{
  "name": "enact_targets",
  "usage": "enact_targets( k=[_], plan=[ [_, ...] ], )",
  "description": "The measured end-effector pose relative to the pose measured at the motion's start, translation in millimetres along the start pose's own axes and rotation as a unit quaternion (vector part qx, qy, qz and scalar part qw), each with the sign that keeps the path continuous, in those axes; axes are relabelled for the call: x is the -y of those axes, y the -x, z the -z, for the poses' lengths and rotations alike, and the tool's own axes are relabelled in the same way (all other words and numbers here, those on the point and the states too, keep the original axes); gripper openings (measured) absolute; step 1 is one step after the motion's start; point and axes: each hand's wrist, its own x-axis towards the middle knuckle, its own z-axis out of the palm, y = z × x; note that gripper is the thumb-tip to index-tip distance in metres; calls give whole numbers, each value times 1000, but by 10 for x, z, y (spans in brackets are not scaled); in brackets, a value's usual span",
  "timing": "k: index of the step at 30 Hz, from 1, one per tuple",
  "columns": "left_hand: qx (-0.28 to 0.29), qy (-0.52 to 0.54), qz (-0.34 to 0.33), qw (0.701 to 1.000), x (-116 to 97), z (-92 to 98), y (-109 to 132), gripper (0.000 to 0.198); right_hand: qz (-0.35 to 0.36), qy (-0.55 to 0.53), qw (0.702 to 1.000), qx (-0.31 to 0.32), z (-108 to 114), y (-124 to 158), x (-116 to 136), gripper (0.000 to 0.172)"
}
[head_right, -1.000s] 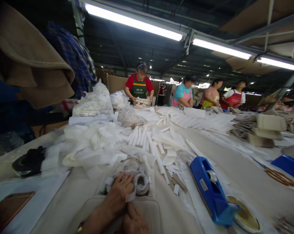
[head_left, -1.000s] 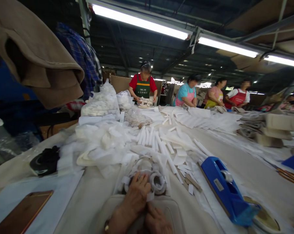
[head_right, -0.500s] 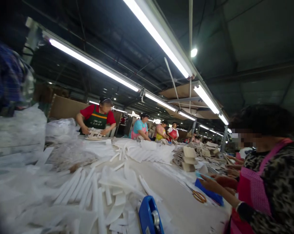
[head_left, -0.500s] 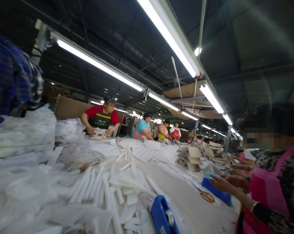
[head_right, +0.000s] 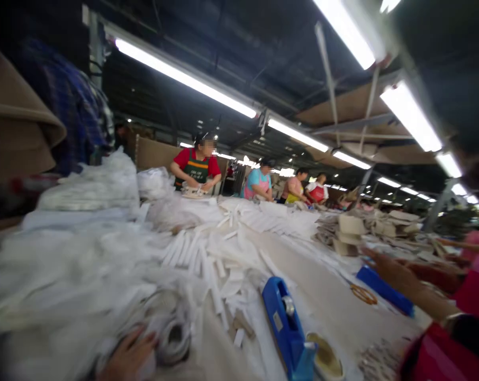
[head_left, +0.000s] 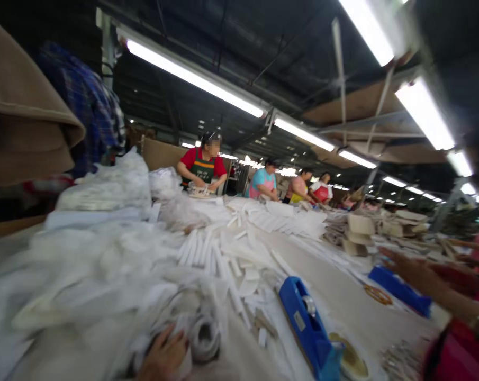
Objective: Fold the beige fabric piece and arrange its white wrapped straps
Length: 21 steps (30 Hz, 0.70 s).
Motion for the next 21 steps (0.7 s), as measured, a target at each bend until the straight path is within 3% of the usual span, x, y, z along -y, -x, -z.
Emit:
enact_targets(
  k=[3, 5, 10, 17, 21],
  plan=[
    [68, -3, 35, 997, -112, 253, 89, 40, -22, -101, 993, 52, -214, 325, 544, 13],
    [45, 11, 29, 998, -153, 334, 89, 36, -48, -149, 985, 71, -213, 412, 714, 14],
    [-52, -1, -23, 998, -300, 487, 83, 28, -42, -210, 975, 63, -119, 381, 702, 28],
    [-89, 2, -87, 992, -374, 541, 108, 33, -34, -251, 967, -19, -212, 451, 688, 14],
    [-83, -7, -111, 990, -428, 558, 125, 33, -44, -277, 959, -35, -231, 505, 692, 19]
  ],
)
